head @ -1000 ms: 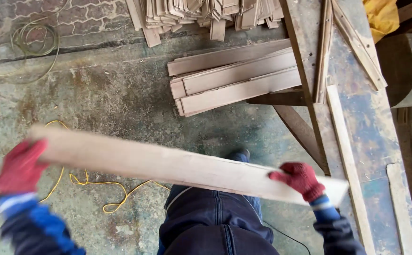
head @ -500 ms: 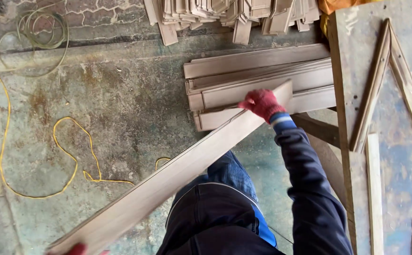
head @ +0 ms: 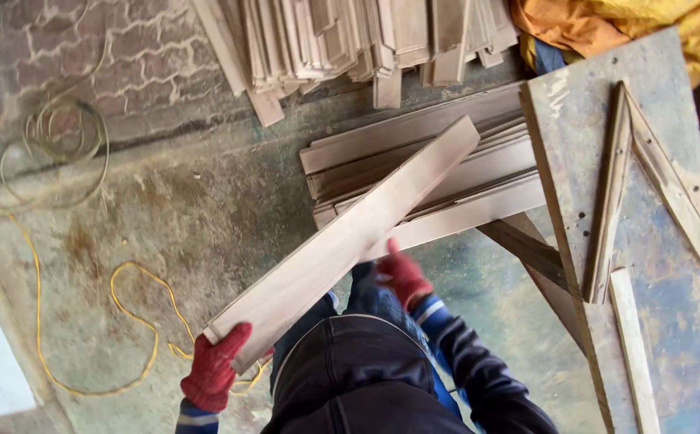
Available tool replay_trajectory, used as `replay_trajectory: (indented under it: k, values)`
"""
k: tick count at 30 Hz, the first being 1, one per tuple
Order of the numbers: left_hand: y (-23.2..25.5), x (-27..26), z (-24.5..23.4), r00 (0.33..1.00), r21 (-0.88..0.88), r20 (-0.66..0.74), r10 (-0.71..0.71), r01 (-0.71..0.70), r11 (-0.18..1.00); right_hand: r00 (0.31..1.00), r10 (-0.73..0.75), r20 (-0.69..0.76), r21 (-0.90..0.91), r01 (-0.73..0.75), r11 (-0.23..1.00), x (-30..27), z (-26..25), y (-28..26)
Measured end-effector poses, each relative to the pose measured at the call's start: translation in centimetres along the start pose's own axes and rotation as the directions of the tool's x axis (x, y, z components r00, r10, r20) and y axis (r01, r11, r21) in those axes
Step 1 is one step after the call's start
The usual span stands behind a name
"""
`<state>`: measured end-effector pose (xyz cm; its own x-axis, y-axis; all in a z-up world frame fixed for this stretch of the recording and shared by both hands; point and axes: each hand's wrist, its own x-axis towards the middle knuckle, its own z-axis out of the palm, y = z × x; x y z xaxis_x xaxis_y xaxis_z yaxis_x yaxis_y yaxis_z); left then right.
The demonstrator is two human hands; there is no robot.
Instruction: The person is sanding long wooden boards both manually and with a power sander on a workbench.
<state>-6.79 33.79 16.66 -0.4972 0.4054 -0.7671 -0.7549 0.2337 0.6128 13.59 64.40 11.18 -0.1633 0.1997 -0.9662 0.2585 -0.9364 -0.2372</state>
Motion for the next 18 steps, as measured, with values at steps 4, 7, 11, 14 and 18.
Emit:
replay_trajectory:
  k: [4,7,11,14,18]
  values:
    - [1.8,5.3,5.6,0.998,0.051,0.054,0.038,-0.041,0.998,0.880,0.016,0.476,0.137,-0.092,0.986,5.2,2.3,4.7]
    - [3.1,10.1,10.6,0.992,0.038,0.122,-0.033,0.028,0.999,0.836,-0.115,0.537,0.320,-0.075,0.945,6.6,5.0,3.6]
    - [3.0,18.1,18.0,0.989,0.410,-0.145,-0.015,0.074,0.909,0.953,-0.217,0.210,0.559,0.065,0.827,10.9,7.6,0.3]
    - [-1.2,29.9,16.2,0.992,0.735,-0.128,0.007,0.090,0.672,0.963,-0.252,0.099,0.631,0.135,0.764,13.6,9.1,-2.5]
    - [-0.3,35.7,16.6,0.953,0.561,0.157,-0.258,0.129,0.818,0.968,-0.233,-0.094,0.671,0.234,0.703,16.3,10.6,-3.8]
